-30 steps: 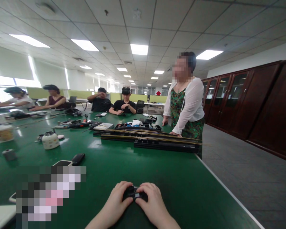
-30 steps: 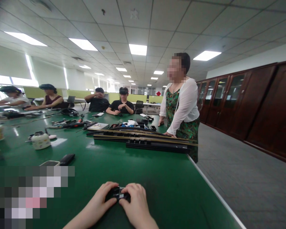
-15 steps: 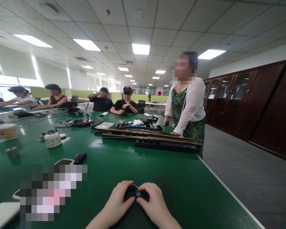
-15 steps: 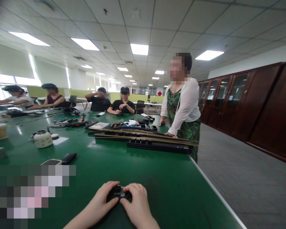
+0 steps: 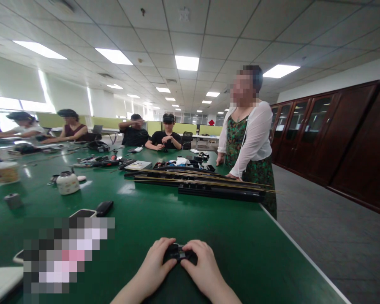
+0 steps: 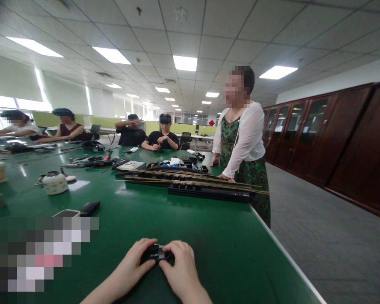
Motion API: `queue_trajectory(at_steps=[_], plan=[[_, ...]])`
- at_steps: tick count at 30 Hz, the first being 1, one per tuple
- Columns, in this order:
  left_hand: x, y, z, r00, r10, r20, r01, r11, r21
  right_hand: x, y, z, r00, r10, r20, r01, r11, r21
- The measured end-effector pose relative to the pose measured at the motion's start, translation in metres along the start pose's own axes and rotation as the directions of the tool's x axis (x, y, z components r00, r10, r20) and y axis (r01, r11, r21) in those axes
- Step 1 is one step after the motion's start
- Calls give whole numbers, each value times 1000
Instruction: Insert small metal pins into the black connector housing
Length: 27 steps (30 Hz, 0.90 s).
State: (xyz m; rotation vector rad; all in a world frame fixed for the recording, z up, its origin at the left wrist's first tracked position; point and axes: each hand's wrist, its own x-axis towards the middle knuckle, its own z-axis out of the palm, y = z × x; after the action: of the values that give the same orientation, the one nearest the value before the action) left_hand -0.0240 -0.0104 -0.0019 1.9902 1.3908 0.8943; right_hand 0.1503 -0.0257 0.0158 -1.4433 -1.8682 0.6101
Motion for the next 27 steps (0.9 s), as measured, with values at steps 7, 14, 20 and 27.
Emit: queue_trajectory(at_steps=[7,14,20,27], plan=[[1,-2,2,1000,-7,-5,8,1000,7,0,-1,-1,1000,5,0,-5,1000,-4],[-1,-1,0,1000,12,13,-12,999,32,0,0,0,1000,11,1,-11,1000,5],[1,-2,1,999,-33,2,33,973,-230,0,-3,-2,1000,8,-20,-6,996,87],[6,-2,6,994,-45,104,105,714,-692,1,-3,1,997,-21,-78,36,981,192]])
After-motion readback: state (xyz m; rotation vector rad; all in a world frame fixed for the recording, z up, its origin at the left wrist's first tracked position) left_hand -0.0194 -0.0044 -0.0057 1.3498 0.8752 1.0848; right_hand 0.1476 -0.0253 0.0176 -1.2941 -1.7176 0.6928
